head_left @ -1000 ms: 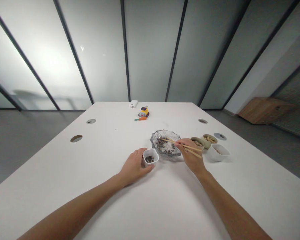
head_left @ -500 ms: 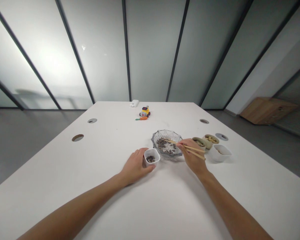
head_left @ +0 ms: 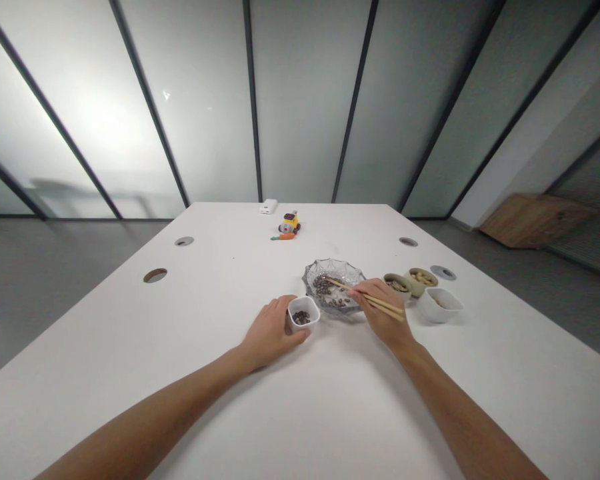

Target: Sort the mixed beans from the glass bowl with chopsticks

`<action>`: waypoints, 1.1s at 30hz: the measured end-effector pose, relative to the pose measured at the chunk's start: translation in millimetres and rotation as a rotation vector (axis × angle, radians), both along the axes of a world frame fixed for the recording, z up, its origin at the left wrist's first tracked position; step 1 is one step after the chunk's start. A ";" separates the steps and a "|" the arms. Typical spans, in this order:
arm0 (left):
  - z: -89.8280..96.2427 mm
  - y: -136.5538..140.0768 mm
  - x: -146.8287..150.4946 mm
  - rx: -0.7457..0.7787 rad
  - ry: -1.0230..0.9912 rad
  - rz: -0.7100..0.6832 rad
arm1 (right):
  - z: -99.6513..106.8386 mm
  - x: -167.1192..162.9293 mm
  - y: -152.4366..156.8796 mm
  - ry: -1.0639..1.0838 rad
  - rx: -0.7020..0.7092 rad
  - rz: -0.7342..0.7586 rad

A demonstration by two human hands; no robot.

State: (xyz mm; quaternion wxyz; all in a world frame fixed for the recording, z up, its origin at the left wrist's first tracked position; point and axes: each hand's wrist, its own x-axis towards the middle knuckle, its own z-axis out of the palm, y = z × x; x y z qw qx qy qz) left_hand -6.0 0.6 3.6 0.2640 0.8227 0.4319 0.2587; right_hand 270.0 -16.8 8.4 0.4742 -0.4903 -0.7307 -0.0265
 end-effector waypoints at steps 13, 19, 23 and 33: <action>2.0 -2.9 0.4 -0.005 -0.019 0.018 | 41.5 -5.2 -34.6 0.380 -0.015 0.007; 8.2 1.1 -13.6 -0.043 -0.128 0.117 | 47.5 -21.4 -48.4 0.392 0.096 -0.033; 14.1 10.4 -29.7 -0.029 -0.144 0.243 | 37.9 -40.0 -58.7 0.279 0.154 -0.018; -0.9 18.3 -45.8 -0.003 -0.088 0.302 | 9.9 -83.8 -58.0 -0.402 0.256 0.172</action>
